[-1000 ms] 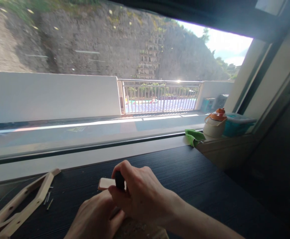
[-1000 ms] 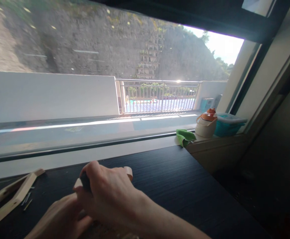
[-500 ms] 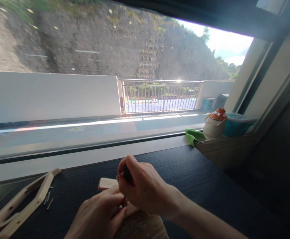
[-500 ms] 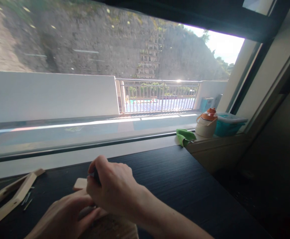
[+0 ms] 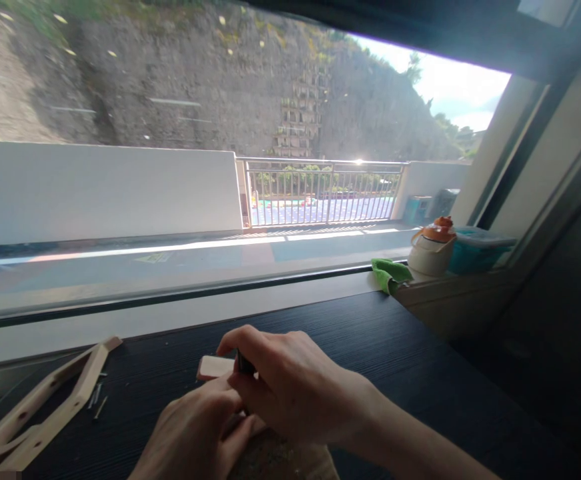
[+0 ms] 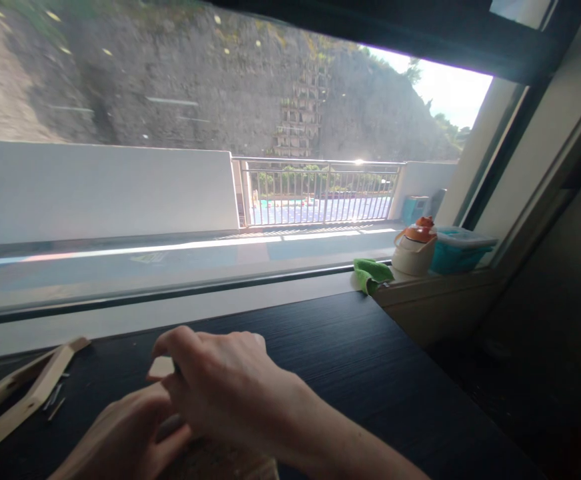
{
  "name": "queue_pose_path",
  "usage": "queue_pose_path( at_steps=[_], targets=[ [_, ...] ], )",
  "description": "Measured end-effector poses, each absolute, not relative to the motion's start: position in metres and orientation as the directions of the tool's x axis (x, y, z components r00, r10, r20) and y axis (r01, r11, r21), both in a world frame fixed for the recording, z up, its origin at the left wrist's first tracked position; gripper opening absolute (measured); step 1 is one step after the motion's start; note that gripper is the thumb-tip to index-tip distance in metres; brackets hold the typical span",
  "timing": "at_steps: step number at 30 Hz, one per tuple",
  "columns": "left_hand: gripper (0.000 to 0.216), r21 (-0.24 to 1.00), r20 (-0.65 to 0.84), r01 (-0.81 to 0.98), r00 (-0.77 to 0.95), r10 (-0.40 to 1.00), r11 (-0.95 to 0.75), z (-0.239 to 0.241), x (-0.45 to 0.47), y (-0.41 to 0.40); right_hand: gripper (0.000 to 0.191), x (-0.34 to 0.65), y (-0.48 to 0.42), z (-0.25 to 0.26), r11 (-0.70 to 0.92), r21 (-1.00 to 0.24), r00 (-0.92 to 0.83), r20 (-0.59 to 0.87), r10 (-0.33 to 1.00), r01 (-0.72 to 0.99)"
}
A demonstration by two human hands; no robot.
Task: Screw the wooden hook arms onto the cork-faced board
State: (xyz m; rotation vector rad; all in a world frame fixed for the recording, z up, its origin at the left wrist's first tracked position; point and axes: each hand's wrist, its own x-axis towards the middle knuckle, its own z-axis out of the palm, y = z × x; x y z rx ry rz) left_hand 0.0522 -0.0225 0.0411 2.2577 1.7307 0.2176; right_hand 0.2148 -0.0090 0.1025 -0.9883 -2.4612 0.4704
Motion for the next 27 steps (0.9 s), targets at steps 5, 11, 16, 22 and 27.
queue_pose_path(
  at_steps=[5,11,16,22,27],
  targets=[
    [0.02,0.288,-0.031,0.932,0.24,0.97,-0.221,0.047,0.056,-0.026,0.034,0.21,-0.007,0.097,0.644,-0.448,-0.571,0.306,0.762,0.62],
    [0.02,0.306,-0.031,0.912,0.295,0.955,-0.272,0.048,0.056,-0.026,0.045,0.219,-0.013,0.105,0.747,-0.425,-0.687,0.32,0.652,0.511],
    [0.019,0.3,-0.02,0.916,0.287,0.958,-0.268,0.046,0.055,-0.026,0.031,0.222,-0.011,0.106,0.757,-0.424,-0.705,0.31,0.637,0.497],
    [0.023,0.275,-0.029,0.928,0.269,0.963,-0.252,0.05,0.058,-0.028,0.028,0.214,-0.006,0.099,0.69,-0.404,-0.608,0.33,0.722,0.601],
    [0.02,0.284,-0.035,0.93,0.253,0.967,-0.233,0.046,0.056,-0.027,0.031,0.211,-0.012,0.099,0.719,-0.368,-0.634,0.34,0.694,0.59]
  ],
)
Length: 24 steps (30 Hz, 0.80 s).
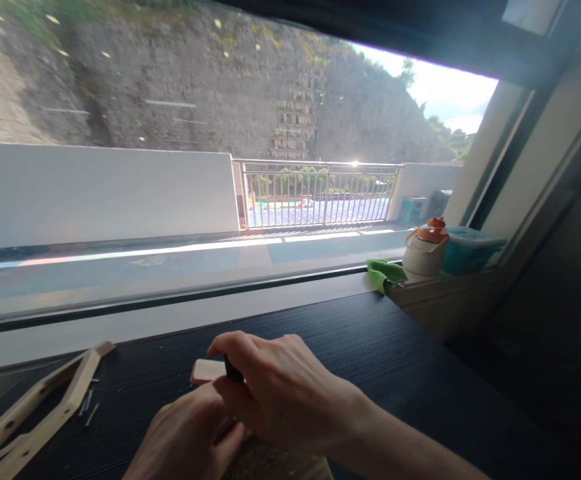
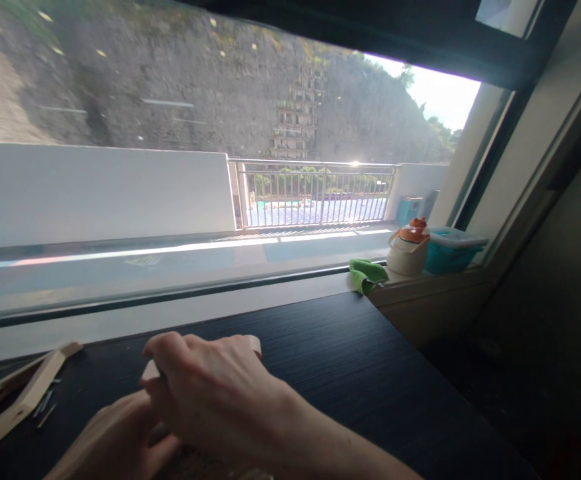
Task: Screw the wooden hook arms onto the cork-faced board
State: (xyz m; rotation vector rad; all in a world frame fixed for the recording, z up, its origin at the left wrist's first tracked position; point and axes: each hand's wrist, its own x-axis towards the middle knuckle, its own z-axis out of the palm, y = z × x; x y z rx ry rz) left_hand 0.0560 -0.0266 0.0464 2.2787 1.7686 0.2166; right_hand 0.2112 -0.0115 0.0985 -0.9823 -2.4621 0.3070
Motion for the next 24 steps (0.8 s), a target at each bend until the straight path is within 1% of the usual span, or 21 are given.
queue_pose_path(
  at_steps=[4,7,11,14,18,21,24],
  targets=[
    [0.022,0.259,-0.035,0.94,0.24,0.97,-0.223,0.044,0.057,-0.025,0.043,0.214,-0.016,0.102,0.76,-0.372,-0.682,0.342,0.646,0.533],
    [0.022,0.239,-0.037,0.947,0.23,0.973,-0.214,0.045,0.057,-0.026,0.039,0.215,-0.015,0.102,0.762,-0.369,-0.696,0.323,0.641,0.531],
    [0.02,0.265,-0.039,0.933,0.264,0.964,-0.245,0.047,0.056,-0.026,0.032,0.214,-0.01,0.1,0.726,-0.383,-0.668,0.298,0.682,0.571],
    [0.019,0.283,-0.019,0.925,0.27,0.963,-0.254,0.044,0.054,-0.026,0.032,0.213,-0.008,0.1,0.694,-0.41,-0.642,0.28,0.714,0.592],
    [0.02,0.304,-0.03,0.92,0.268,0.963,-0.246,0.041,0.052,-0.025,0.031,0.211,-0.009,0.099,0.671,-0.41,-0.601,0.305,0.739,0.618],
    [0.02,0.296,-0.058,0.929,0.249,0.967,-0.221,0.041,0.051,-0.025,0.037,0.214,-0.012,0.102,0.716,-0.38,-0.646,0.315,0.696,0.586],
    [0.019,0.312,-0.041,0.916,0.277,0.96,-0.251,0.038,0.049,-0.025,0.043,0.221,-0.015,0.108,0.772,-0.383,-0.716,0.311,0.625,0.507]
  ],
)
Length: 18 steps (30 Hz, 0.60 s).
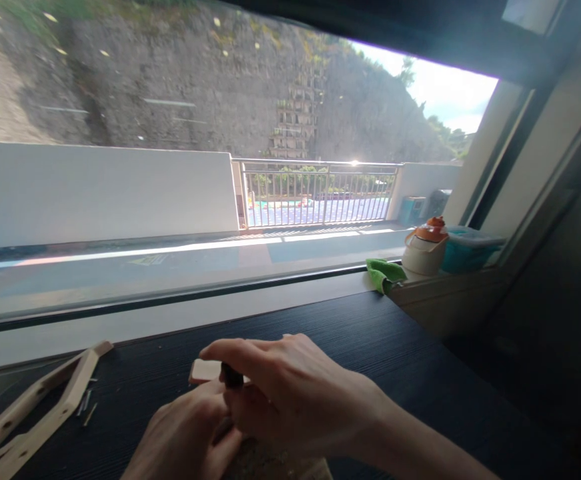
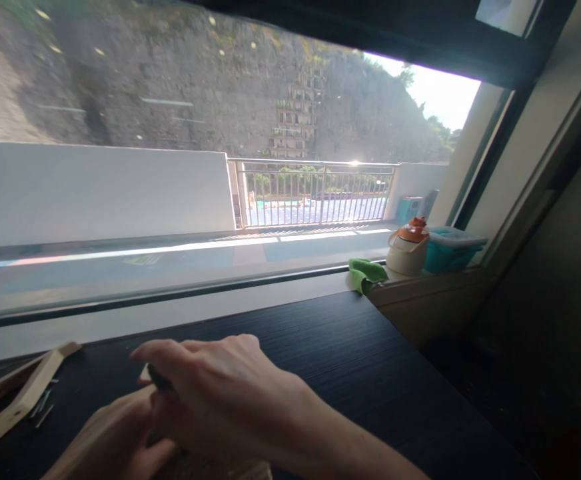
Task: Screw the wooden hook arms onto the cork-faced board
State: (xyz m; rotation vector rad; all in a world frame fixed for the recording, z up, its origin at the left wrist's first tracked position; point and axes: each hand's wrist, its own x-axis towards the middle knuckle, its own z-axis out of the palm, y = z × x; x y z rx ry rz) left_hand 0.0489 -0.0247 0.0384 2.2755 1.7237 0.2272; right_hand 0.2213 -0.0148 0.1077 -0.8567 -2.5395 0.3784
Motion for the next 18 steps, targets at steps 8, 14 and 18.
queue_pose_path(
  at_steps=[8,14,18],
  targets=[
    [0.022,0.286,-0.037,0.927,0.262,0.964,-0.241,0.043,0.054,-0.026,0.03,0.224,-0.008,0.106,0.742,-0.418,-0.676,0.327,0.661,0.524],
    [0.022,0.258,-0.061,0.945,0.224,0.973,-0.201,0.05,0.059,-0.026,0.029,0.22,-0.004,0.099,0.704,-0.456,-0.617,0.351,0.704,0.544],
    [0.022,0.27,-0.052,0.936,0.247,0.968,-0.225,0.047,0.056,-0.025,0.036,0.22,-0.009,0.102,0.722,-0.437,-0.632,0.358,0.687,0.537]
  ],
)
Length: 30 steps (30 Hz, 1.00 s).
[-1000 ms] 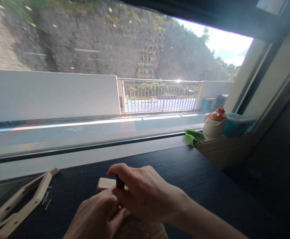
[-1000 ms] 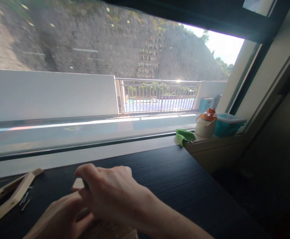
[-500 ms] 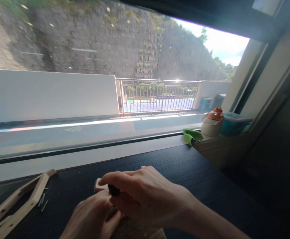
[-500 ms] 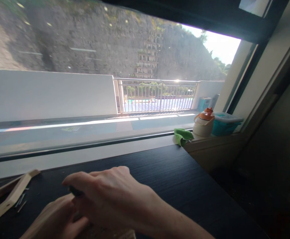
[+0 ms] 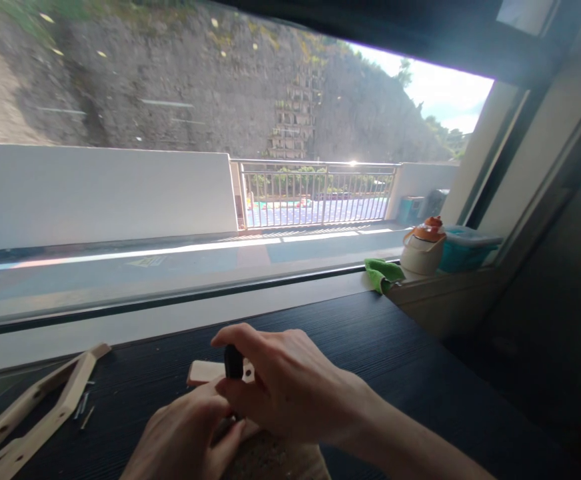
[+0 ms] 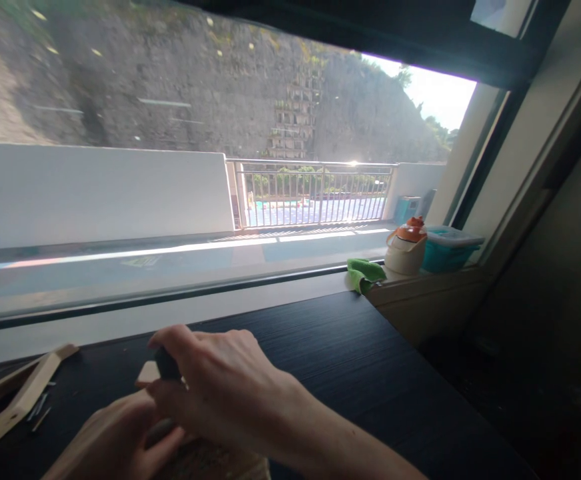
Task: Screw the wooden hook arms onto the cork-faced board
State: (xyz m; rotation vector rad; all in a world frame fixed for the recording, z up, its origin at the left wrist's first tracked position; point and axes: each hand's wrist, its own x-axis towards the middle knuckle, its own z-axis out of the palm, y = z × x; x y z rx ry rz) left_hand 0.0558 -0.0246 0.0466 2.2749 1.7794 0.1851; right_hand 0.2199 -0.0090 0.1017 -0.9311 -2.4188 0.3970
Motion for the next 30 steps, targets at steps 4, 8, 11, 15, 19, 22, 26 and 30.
queue_pose_path(
  at_steps=[4,8,11,15,19,22,26,30],
  targets=[
    [0.019,0.296,-0.038,0.924,0.266,0.963,-0.243,0.04,0.05,-0.024,0.032,0.219,-0.013,0.104,0.756,-0.415,-0.699,0.318,0.641,0.506],
    [0.02,0.31,-0.039,0.919,0.27,0.962,-0.245,0.036,0.049,-0.023,0.026,0.217,-0.011,0.102,0.729,-0.425,-0.68,0.293,0.672,0.537],
    [0.022,0.312,-0.025,0.916,0.273,0.962,-0.252,0.037,0.05,-0.023,0.026,0.216,-0.008,0.1,0.688,-0.448,-0.633,0.294,0.716,0.571],
    [0.021,0.318,-0.012,0.915,0.266,0.964,-0.248,0.037,0.05,-0.023,0.027,0.214,-0.006,0.098,0.661,-0.465,-0.594,0.306,0.744,0.589],
    [0.02,0.326,-0.004,0.906,0.288,0.957,-0.272,0.033,0.048,-0.023,0.027,0.216,-0.01,0.1,0.694,-0.434,-0.622,0.321,0.715,0.574],
    [0.02,0.327,0.023,0.9,0.296,0.955,-0.287,0.032,0.047,-0.024,0.03,0.221,-0.014,0.104,0.75,-0.417,-0.69,0.32,0.649,0.513],
    [0.023,0.314,0.013,0.903,0.304,0.953,-0.292,0.034,0.048,-0.025,0.03,0.224,-0.016,0.107,0.764,-0.423,-0.73,0.283,0.622,0.487],
    [0.021,0.328,-0.013,0.904,0.293,0.956,-0.273,0.035,0.049,-0.024,0.025,0.223,-0.012,0.106,0.731,-0.438,-0.698,0.272,0.663,0.524]
  ],
)
